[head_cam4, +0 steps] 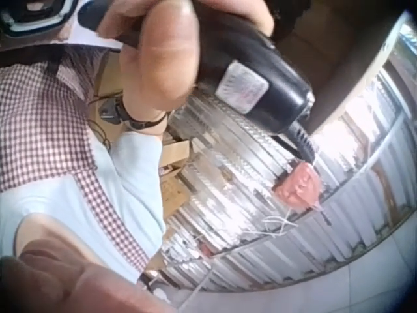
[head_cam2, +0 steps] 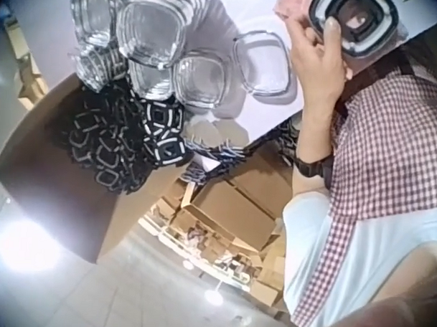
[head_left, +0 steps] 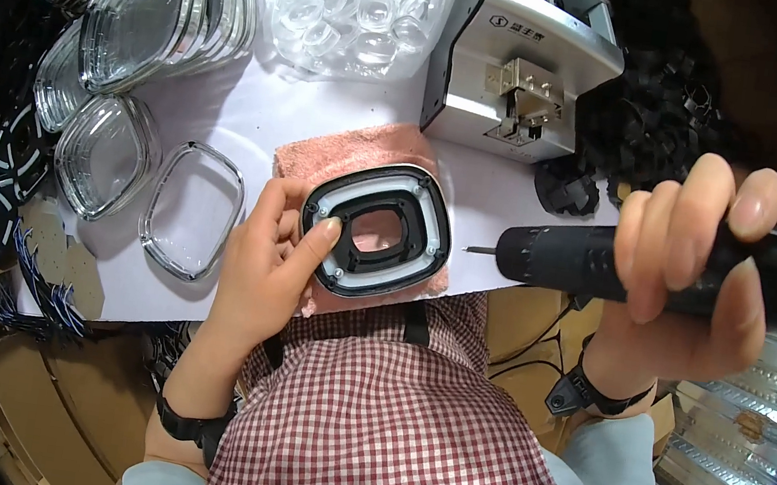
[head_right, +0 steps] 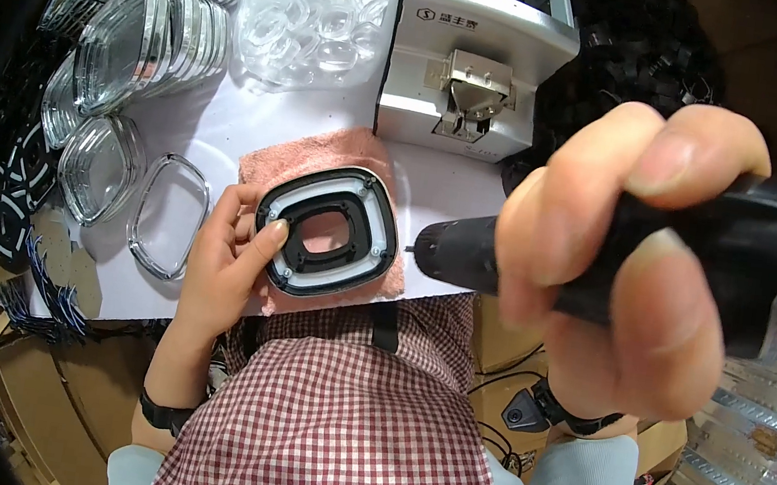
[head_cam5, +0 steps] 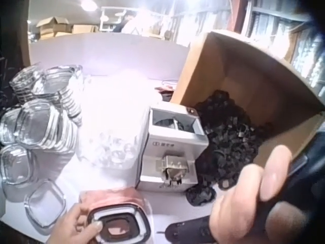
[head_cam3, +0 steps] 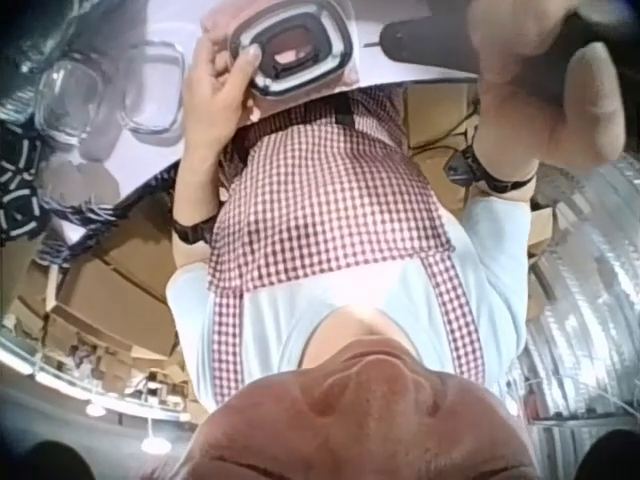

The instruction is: Assembling electronic components into plastic housings using an electric screwdriver.

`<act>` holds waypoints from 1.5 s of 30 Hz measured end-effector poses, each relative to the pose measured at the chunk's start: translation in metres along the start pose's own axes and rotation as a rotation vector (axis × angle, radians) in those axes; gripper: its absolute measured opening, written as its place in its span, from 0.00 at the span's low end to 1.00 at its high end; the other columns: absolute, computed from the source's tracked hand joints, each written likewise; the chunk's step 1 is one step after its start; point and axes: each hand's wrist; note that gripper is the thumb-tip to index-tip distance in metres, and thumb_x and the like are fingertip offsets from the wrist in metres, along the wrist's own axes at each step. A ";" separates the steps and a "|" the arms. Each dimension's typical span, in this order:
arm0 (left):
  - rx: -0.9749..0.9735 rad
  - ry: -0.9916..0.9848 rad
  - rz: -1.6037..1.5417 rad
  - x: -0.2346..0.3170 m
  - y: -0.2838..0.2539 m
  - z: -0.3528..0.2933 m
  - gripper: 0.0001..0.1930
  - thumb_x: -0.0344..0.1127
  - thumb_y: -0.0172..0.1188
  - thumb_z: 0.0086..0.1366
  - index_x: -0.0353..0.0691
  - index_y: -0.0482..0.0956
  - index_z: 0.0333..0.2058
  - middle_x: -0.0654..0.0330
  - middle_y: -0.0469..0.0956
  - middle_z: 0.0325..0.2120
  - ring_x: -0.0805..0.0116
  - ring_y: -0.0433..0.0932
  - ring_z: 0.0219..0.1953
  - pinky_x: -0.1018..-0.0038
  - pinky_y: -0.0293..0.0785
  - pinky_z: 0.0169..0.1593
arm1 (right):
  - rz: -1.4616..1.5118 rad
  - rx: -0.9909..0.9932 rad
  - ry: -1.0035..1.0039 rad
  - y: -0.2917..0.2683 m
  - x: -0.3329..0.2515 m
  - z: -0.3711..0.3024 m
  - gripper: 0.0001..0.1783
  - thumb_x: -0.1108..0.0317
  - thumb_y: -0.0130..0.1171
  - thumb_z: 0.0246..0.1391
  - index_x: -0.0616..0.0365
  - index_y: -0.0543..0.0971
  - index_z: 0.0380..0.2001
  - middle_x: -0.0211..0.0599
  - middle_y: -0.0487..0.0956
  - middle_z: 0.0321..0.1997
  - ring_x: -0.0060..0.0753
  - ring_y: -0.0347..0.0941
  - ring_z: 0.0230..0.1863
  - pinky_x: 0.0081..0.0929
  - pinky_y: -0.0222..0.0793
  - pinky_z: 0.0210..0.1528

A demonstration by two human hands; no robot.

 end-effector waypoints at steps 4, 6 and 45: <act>0.007 -0.001 -0.001 0.000 0.001 -0.001 0.15 0.34 0.58 0.68 0.32 0.68 0.48 0.63 0.77 0.23 0.84 0.70 0.18 0.85 0.64 0.22 | -0.050 0.067 0.056 0.014 0.003 -0.007 0.16 0.62 0.56 0.58 0.54 0.67 0.46 0.34 0.72 0.30 0.19 0.64 0.16 0.18 0.64 0.24; 0.004 0.002 0.001 0.002 0.001 -0.003 0.15 0.34 0.58 0.68 0.32 0.68 0.48 0.63 0.77 0.23 0.84 0.70 0.19 0.85 0.64 0.22 | -0.108 0.066 0.106 0.016 0.002 -0.008 0.16 0.62 0.56 0.58 0.54 0.67 0.46 0.35 0.72 0.29 0.20 0.64 0.16 0.18 0.64 0.23; 0.024 0.077 0.035 -0.004 0.001 -0.002 0.16 0.33 0.61 0.65 0.33 0.70 0.48 0.64 0.74 0.18 0.83 0.68 0.17 0.82 0.60 0.20 | -0.339 -0.078 -0.288 -0.024 0.019 0.052 0.15 0.70 0.53 0.57 0.58 0.67 0.47 0.44 0.74 0.30 0.27 0.69 0.23 0.23 0.71 0.28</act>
Point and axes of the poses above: each hand's wrist, its own z-axis towards the middle knuckle, its own y-axis out of the palm, x = y × z
